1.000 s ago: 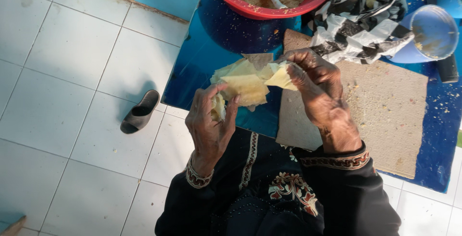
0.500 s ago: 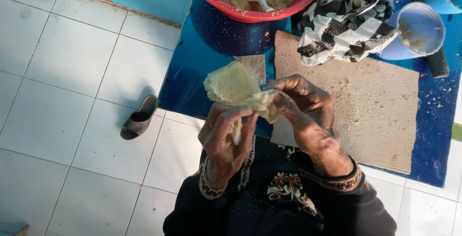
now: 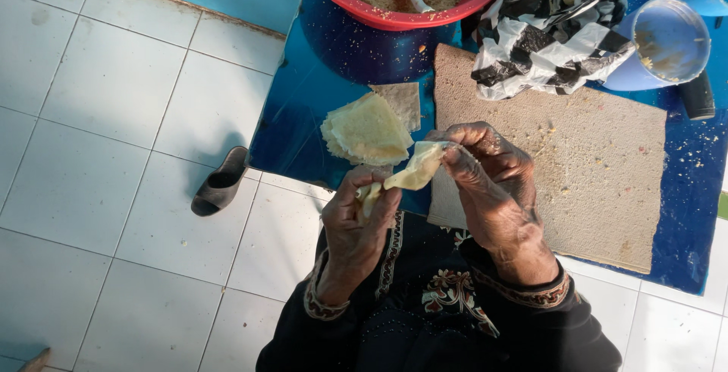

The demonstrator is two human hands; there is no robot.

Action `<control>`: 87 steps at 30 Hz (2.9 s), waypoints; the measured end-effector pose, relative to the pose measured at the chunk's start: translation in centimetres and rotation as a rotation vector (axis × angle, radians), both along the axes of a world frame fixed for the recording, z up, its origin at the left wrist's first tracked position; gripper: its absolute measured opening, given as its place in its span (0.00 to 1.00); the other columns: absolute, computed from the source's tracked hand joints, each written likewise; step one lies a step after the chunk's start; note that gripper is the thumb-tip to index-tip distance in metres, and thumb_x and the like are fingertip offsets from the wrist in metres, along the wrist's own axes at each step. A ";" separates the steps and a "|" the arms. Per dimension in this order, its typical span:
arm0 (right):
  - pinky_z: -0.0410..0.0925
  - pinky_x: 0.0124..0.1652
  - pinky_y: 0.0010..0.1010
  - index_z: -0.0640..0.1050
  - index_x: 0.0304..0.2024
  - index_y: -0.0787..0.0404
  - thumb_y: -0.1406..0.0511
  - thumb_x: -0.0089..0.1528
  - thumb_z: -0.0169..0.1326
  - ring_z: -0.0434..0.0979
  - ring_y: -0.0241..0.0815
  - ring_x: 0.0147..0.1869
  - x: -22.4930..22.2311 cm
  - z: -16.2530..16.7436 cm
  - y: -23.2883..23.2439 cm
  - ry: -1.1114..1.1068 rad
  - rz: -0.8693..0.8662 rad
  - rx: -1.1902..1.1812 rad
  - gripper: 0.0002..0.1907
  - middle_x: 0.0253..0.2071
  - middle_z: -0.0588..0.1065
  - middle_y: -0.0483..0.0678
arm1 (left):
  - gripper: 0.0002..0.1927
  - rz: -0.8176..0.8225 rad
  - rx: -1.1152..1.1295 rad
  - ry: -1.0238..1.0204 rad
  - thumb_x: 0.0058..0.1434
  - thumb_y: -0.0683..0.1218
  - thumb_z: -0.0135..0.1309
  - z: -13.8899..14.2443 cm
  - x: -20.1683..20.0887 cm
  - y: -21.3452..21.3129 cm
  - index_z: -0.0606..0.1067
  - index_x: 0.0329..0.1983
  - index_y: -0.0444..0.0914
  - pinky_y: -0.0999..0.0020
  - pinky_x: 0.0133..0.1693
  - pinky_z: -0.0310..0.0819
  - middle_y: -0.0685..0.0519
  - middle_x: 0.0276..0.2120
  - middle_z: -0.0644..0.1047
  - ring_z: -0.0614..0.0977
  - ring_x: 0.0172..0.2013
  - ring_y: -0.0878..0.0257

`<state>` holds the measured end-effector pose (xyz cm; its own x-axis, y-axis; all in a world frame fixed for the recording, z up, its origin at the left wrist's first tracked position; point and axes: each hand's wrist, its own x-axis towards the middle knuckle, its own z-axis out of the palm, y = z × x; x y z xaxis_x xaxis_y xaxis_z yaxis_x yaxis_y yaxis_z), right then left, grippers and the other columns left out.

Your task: The person sits at a blue table folding thin pastry wrappers. They place filling from a red bowl onto a wrapper, fold the wrapper over the filling, roll and pinch it closed, and set the finished roll on a growing stack of completed rolls.

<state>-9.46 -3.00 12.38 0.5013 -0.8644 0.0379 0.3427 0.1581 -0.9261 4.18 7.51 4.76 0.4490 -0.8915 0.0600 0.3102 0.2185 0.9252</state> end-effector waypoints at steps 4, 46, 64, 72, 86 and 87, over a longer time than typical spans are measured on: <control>0.70 0.61 0.37 0.79 0.46 0.63 0.67 0.69 0.57 0.74 0.43 0.59 1.1 0.5 1.3 0.228 0.025 -0.335 0.06 0.48 0.80 0.46 | 0.12 -0.133 -0.117 0.447 0.73 0.43 0.52 0.2 0.8 1.2 0.69 0.56 0.34 0.74 0.41 0.77 0.48 0.54 0.75 0.79 0.44 0.68; 0.71 0.54 0.26 0.79 0.53 0.67 0.61 0.69 0.55 0.77 0.31 0.51 4.7 0.1 -5.1 0.484 0.125 -0.197 0.16 0.47 0.80 0.44 | 0.18 0.425 0.065 -1.053 0.66 0.47 0.64 2.2 6.5 -1.2 0.73 0.55 0.38 0.70 0.38 0.83 0.50 0.47 0.78 0.86 0.44 0.59; 0.75 0.51 0.33 0.81 0.48 0.63 0.67 0.68 0.61 0.83 0.43 0.52 5.8 0.0 -4.7 0.661 0.121 -0.849 0.07 0.48 0.81 0.51 | 0.21 0.409 0.085 -1.043 0.66 0.47 0.64 2.8 6.6 -1.4 0.72 0.59 0.41 0.73 0.35 0.81 0.53 0.47 0.78 0.85 0.42 0.63; 0.73 0.54 0.38 0.80 0.52 0.63 0.63 0.65 0.61 0.79 0.47 0.55 6.0 1.4 -3.7 0.645 0.142 -0.915 0.15 0.52 0.78 0.53 | 0.19 0.399 0.077 -1.045 0.66 0.46 0.63 1.9 6.8 -1.2 0.73 0.57 0.38 0.73 0.35 0.82 0.49 0.48 0.79 0.85 0.43 0.61; 0.72 0.55 0.41 0.73 0.61 0.59 0.67 0.56 0.68 0.74 0.55 0.58 2.2 6.7 -0.5 0.561 0.303 -1.143 0.31 0.62 0.71 0.53 | 0.76 -0.299 -0.195 0.125 0.49 0.78 0.63 8.4 3.3 -1.3 0.21 0.78 0.51 0.49 0.67 0.64 0.50 0.70 0.48 0.62 0.71 0.52; 0.72 0.56 0.41 0.73 0.61 0.60 0.69 0.56 0.66 0.75 0.55 0.59 1.3 7.0 -0.8 0.607 0.255 -1.199 0.31 0.62 0.71 0.53 | 0.77 -0.321 -0.264 0.164 0.49 0.78 0.64 9.0 2.7 -2.3 0.21 0.78 0.52 0.48 0.71 0.59 0.51 0.70 0.47 0.59 0.73 0.54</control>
<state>-8.12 -3.76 19.36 0.8463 -0.3394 0.4105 -0.0807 -0.8435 -0.5311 6.88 5.22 13.75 0.1743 -0.9509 0.2557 0.5391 0.3095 0.7833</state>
